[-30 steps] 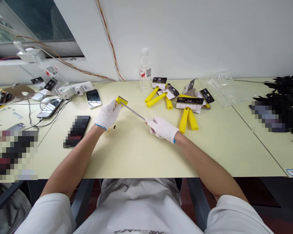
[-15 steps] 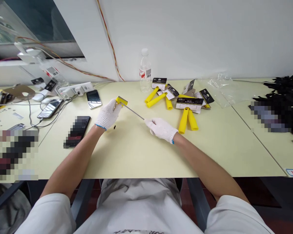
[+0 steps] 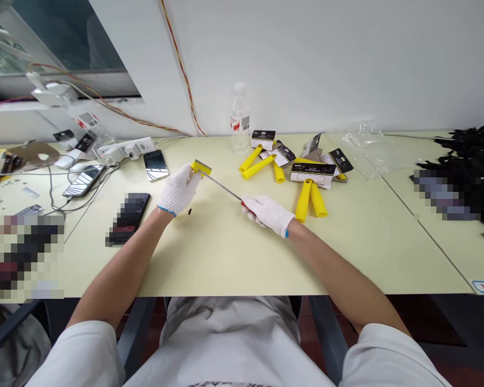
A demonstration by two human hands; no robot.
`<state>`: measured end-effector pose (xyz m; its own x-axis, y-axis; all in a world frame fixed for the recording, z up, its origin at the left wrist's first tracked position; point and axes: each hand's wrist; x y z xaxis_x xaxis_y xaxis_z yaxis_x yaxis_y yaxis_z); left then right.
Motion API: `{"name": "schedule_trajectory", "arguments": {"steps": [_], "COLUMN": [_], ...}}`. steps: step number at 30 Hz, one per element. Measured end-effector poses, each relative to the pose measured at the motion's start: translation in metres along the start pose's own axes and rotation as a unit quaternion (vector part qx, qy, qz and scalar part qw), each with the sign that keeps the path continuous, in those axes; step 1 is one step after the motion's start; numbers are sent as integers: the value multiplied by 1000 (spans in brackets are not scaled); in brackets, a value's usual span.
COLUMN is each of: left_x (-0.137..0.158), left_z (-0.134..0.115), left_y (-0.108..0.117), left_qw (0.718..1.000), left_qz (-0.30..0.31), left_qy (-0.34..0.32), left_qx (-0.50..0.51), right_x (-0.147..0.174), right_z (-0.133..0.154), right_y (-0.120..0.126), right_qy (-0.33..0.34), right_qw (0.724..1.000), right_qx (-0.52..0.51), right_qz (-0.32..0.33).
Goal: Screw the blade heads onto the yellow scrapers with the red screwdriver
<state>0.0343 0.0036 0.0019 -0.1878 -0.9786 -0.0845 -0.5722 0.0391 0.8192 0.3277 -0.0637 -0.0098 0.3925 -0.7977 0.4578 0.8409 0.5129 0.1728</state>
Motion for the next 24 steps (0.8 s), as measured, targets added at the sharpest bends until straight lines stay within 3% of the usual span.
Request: {"name": "schedule_trajectory", "arguments": {"steps": [2, 7, 12, 17, 21, 24], "left_x": [1, 2, 0, -1, -1, -1], "left_z": [-1, -4, -3, -1, 0, 1], "left_y": [1, 2, 2, 0, -1, -2], "left_qw": [1000, 1000, 1000, 1000, 1000, 1000], "left_qz": [1, -9, -6, -6, -8, -10], "left_qy": [0, -2, 7, 4, 4, -4], "left_qx": [7, 1, -2, -20, -14, -5], "right_x": [0, 1, 2, 4, 3, 3], "right_z": [0, 3, 5, 6, 6, 5], "right_y": [-1, -2, -3, -2, -2, -1], "right_qy": [2, -7, -4, -13, 2, -2], "right_qw": [1000, 1000, 998, 1000, 998, 998], "right_qx": [19, -8, 40, 21, 45, 47], "right_qz": [-13, 27, -37, 10, -54, -38]}}
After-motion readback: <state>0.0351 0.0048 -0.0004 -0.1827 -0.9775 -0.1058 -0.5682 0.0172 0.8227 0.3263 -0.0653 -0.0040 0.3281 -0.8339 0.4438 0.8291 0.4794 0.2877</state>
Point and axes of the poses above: each hand's wrist, its own x-axis away from the middle knuckle, its own y-axis out of the back of the hand, z = x × y, and after that the axes turned 11 degrees about z, right-handed
